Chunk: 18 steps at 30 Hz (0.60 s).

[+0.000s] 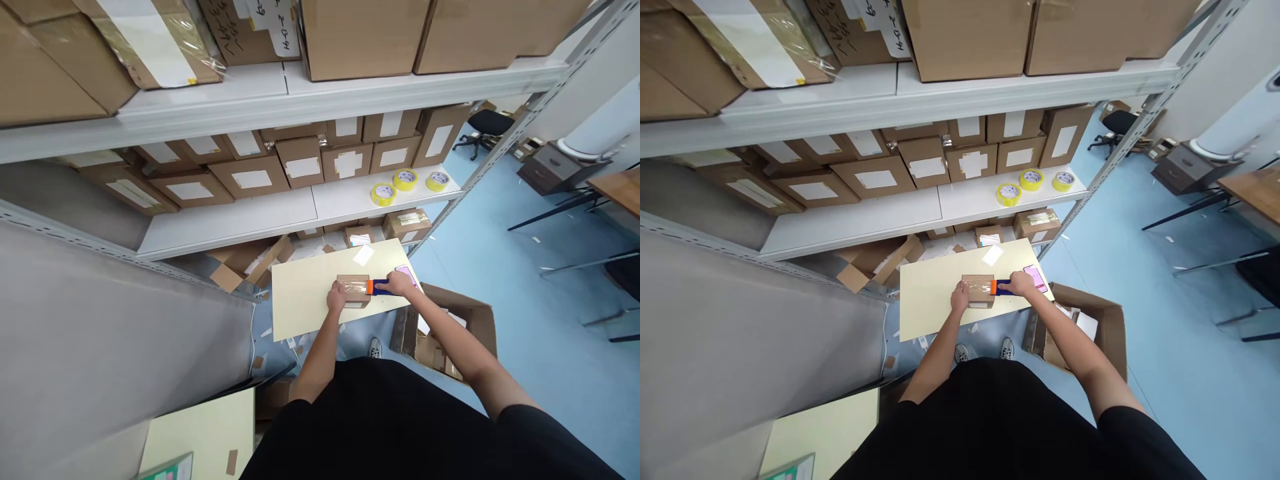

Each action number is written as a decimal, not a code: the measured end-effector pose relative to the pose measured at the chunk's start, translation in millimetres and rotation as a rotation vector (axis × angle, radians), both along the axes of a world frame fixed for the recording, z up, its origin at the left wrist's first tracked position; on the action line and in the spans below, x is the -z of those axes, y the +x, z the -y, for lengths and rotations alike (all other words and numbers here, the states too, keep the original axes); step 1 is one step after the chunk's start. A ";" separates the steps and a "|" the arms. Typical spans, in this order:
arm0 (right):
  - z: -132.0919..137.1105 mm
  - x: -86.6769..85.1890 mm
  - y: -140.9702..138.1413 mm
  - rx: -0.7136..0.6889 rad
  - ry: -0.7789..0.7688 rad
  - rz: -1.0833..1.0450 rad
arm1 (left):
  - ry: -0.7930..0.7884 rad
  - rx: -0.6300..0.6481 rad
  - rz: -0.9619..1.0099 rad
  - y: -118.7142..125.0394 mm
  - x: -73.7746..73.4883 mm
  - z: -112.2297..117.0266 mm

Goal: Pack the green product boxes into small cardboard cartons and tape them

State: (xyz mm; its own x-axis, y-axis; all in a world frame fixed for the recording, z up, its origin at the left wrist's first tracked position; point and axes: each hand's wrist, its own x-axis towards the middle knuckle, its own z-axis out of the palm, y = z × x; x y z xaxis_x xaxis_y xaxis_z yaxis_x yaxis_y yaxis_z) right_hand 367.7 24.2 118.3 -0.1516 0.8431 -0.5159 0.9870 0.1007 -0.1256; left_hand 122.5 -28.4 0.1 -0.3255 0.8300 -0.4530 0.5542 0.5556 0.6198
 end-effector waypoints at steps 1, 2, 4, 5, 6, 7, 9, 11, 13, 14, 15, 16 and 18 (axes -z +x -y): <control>2.8 2.7 14.5 0.026 -0.002 0.001 | 0.007 0.008 0.006 -1.6 1.1 0.6; 5.3 5.6 26.9 0.050 -0.010 0.001 | 0.015 0.013 0.014 -3.5 2.4 1.3; 8.4 11.4 43.1 0.082 -0.015 -0.007 | 0.030 0.023 0.032 -7.9 5.3 2.1; 8.8 14.1 46.3 0.086 -0.013 -0.015 | 0.036 0.027 0.042 -10.7 6.6 2.0; 8.4 16.3 46.0 0.084 -0.009 -0.025 | 0.043 0.030 0.052 -14.4 7.8 1.4; 7.4 18.1 42.5 0.076 -0.005 -0.035 | 0.052 0.031 0.065 -19.5 8.7 0.5; 4.7 20.3 26.3 0.047 -0.003 -0.064 | 0.068 0.034 0.090 -35.0 9.6 -1.7; 3.2 21.1 0.0 0.017 -0.003 -0.099 | 0.067 0.028 0.087 -57.9 8.5 -3.5; 3.7 21.7 -33.5 -0.013 0.005 -0.138 | 0.051 -0.003 0.049 -85.2 5.4 -4.2; 4.6 22.3 -52.0 -0.030 0.008 -0.157 | 0.046 -0.027 0.024 -98.9 3.3 -4.1; 5.7 23.1 -70.8 -0.047 0.012 -0.174 | 0.047 -0.052 0.002 -111.7 0.9 -3.8; 6.6 24.3 -89.5 -0.062 0.014 -0.187 | 0.054 -0.073 -0.013 -123.0 -1.4 -3.2; 7.4 27.3 -125.0 -0.083 0.013 -0.202 | 0.081 -0.076 -0.013 -139.9 -4.7 -1.0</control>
